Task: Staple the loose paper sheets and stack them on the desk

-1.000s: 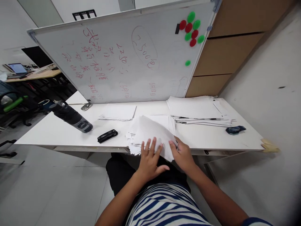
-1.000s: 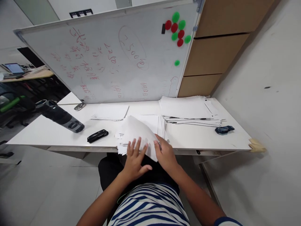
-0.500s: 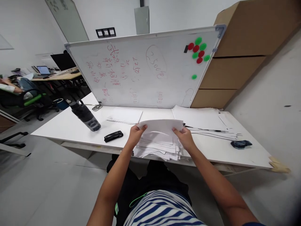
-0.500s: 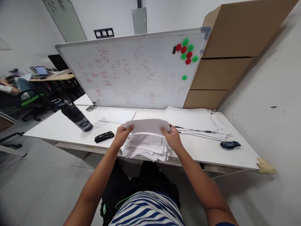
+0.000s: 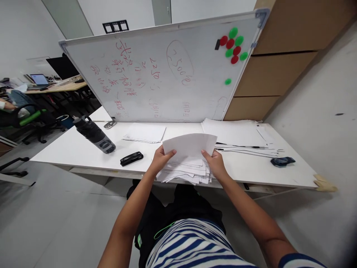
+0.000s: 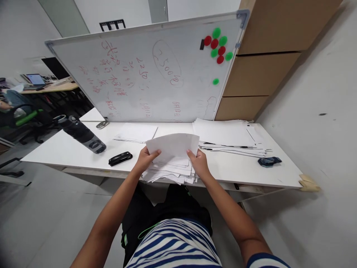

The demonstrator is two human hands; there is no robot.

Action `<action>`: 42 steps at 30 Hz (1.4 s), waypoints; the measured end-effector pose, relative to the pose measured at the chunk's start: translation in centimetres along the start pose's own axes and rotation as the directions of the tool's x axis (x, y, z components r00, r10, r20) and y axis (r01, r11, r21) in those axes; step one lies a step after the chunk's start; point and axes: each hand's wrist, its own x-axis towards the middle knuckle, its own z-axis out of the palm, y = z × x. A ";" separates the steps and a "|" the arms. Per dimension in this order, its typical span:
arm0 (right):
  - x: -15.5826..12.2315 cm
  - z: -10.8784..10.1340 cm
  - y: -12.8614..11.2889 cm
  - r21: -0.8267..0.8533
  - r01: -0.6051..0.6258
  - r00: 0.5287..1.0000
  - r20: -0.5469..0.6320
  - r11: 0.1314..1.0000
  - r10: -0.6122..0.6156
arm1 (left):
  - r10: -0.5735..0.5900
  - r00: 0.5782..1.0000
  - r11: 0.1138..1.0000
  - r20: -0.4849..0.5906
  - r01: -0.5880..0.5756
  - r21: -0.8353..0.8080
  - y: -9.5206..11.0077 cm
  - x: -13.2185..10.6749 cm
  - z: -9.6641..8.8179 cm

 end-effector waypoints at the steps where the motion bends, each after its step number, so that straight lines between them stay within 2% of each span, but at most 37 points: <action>1: 0.0 0.0 0.2 0.010 -0.030 0.999 0.012 1.000 0.029 | -0.019 1.000 0.999 0.000 0.019 0.029 -0.1 -0.1 0.1; 5: 0.0 -0.2 0.1 -0.059 -0.062 0.997 0.034 0.996 0.064 | -0.040 0.999 0.991 -0.020 0.043 0.124 0.0 -0.4 0.3; 9: -0.8 -0.8 -1.7 -0.154 -0.033 0.999 0.037 0.988 0.039 | -0.055 0.998 0.988 -0.025 0.058 0.146 1.4 -1.3 0.0; 12: -1.9 -1.7 -3.7 -0.104 -0.049 0.992 0.110 0.993 0.061 | -0.147 0.989 0.985 -0.020 0.148 0.093 3.3 -3.1 -0.6; 15: -2.7 -2.5 -5.3 0.006 -0.150 0.965 0.216 0.989 0.145 | -0.249 0.968 0.968 0.013 0.249 0.004 4.6 -4.8 -1.2; 18: -2.9 -2.5 -5.6 0.034 -0.259 0.935 0.258 0.965 0.242 | -0.361 0.932 0.931 0.010 0.362 -0.048 4.4 -5.1 -1.3; 22: -2.7 -1.6 -4.6 0.046 -0.329 0.918 0.250 0.943 0.308 | -0.485 0.874 0.873 -0.037 0.481 -0.085 3.1 -4.4 -1.2; 26: -2.8 -1.1 -4.2 0.063 -0.334 0.914 0.264 0.940 0.307 | -0.461 0.886 0.887 -0.043 0.458 -0.068 2.9 -4.5 -1.3; 28: -2.8 -1.0 -4.2 0.063 -0.330 0.918 0.255 0.942 0.304 | -0.395 0.919 0.919 -0.001 0.395 0.006 3.0 -4.6 -1.9; 29: -2.8 -1.0 -4.2 0.059 -0.327 0.921 0.245 0.943 0.304 | -0.330 0.943 0.942 0.025 0.328 0.065 3.0 -4.6 -2.5; 31: -2.6 -1.0 -3.9 0.033 -0.304 0.931 0.222 0.952 0.290 | -0.134 0.990 0.965 0.039 0.122 0.234 2.8 -4.2 -4.5; 33: -2.4 -1.0 -3.6 -0.044 -0.249 0.945 0.209 0.967 0.253 | 0.100 0.995 0.871 -0.026 -0.075 0.486 1.8 -3.5 -7.6; 34: -2.2 -1.0 -3.4 -0.092 -0.219 0.947 0.218 0.971 0.234 | 0.195 0.978 0.772 -0.078 -0.104 0.627 1.0 -3.0 -9.4; 35: -2.1 -0.9 -3.2 -0.136 -0.192 0.946 0.237 0.972 0.220 | 0.243 0.961 0.654 -0.132 -0.062 0.754 0.0 -2.6 -11.2; 37: -1.6 -0.4 -3.0 -0.188 -0.167 0.935 0.282 0.968 0.216 | 0.236 0.943 0.468 -0.233 0.099 0.878 -2.3 -2.0 -14.6; 39: -0.9 0.7 -3.0 -0.191 -0.164 0.922 0.319 0.968 0.219 | 0.156 0.955 0.414 -0.254 0.170 0.894 -4.6 -1.6 -16.9; 42: 0.6 3.2 -3.4 -0.189 -0.128 0.911 0.367 0.974 0.191 | 0.157 0.955 0.421 -0.250 0.164 0.892 -6.9 -1.5 -18.4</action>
